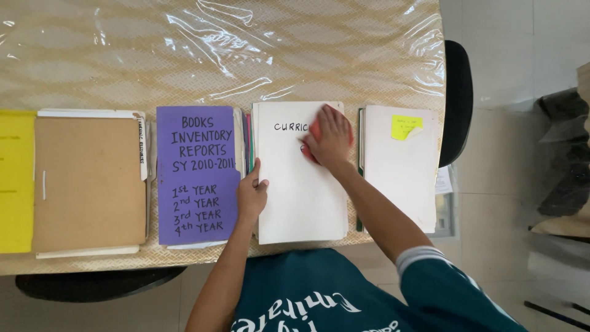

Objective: Cleaning and dusting various inventory reports and file folders with a red cloth on a table.

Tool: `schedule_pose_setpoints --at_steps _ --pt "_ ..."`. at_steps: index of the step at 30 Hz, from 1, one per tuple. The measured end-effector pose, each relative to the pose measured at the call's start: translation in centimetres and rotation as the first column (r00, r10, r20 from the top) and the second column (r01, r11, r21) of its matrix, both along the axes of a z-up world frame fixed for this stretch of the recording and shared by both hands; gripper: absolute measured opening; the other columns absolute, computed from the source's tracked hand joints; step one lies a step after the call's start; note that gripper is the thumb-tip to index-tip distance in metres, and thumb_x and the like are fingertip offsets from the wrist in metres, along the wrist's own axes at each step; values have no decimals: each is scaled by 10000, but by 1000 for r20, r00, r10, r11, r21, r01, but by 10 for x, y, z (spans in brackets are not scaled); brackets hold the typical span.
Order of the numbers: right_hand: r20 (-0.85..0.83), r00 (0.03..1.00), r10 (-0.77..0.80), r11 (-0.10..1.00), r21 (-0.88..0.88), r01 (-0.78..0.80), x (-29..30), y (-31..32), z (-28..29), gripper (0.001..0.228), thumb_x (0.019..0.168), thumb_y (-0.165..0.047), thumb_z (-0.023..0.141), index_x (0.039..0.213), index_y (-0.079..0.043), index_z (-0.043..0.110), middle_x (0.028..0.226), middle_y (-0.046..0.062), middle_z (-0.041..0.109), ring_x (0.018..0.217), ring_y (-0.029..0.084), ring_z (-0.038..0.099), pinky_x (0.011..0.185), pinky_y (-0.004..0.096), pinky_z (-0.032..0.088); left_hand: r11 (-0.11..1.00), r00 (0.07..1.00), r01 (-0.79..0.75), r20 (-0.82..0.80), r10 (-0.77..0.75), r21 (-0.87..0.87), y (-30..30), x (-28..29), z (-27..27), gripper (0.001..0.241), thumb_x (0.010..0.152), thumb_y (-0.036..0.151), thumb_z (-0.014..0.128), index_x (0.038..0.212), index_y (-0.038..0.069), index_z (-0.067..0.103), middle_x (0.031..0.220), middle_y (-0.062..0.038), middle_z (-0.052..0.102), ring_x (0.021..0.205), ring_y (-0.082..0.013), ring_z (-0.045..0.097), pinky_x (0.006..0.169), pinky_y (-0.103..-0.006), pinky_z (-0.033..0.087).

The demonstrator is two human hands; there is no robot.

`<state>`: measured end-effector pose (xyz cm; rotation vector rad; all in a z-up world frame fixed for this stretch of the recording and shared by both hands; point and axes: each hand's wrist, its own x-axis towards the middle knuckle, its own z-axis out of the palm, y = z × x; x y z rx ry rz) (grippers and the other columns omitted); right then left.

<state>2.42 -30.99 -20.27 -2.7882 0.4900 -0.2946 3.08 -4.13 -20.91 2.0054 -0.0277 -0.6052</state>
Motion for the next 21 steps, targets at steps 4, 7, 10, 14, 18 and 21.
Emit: schedule_pose_setpoints --at_steps 4,7,10,14,18,21 --pt "-88 988 126 992 33 -124 57 50 11 851 877 -520 704 1509 -21 430 1587 168 421 1495 376 327 1233 509 218 1000 1000 0 8 0 -2 -2 3 14 687 926 26 698 1555 189 476 668 -62 543 597 -97 404 568 -286 440" --pt "-170 950 262 963 116 -245 47 92 12 786 876 -473 691 1506 -64 458 1581 144 451 1501 360 353 1259 478 240 1000 1000 5 -18 -5 9 1 4 -5 686 921 2 684 1549 191 482 654 -67 588 583 -99 442 568 -282 444" --pt "-61 916 396 908 175 -381 6 107 -2 712 917 -393 664 1534 -89 478 1601 123 467 1522 343 364 1274 473 253 988 997 9 74 2 -155 8 3 -70 666 895 -85 643 1517 113 513 869 -81 676 707 -88 569 644 -262 505" --pt "27 912 409 867 300 -398 -53 119 5 696 898 -307 638 1542 -92 484 1612 111 466 1534 339 363 1282 480 248 938 999 -26 9 31 -344 9 5 -54 702 872 -141 571 1534 84 503 1100 -102 750 821 -95 660 697 -245 549" --pt "-36 880 473 815 398 -421 -107 132 40 734 842 -284 666 1518 -83 464 1581 140 451 1501 361 352 1254 497 208 960 995 -46 -94 20 -277 -1 10 4 707 891 -76 601 1555 115 452 1136 -124 747 872 -93 685 728 -245 543" --pt "-27 873 488 760 506 -409 -136 129 29 695 869 -208 666 1524 -85 470 1579 178 457 1495 387 360 1236 499 233 988 987 -41 -161 18 -146 3 5 8 643 929 -6 649 1538 72 457 1084 -154 773 864 -124 687 725 -269 531"
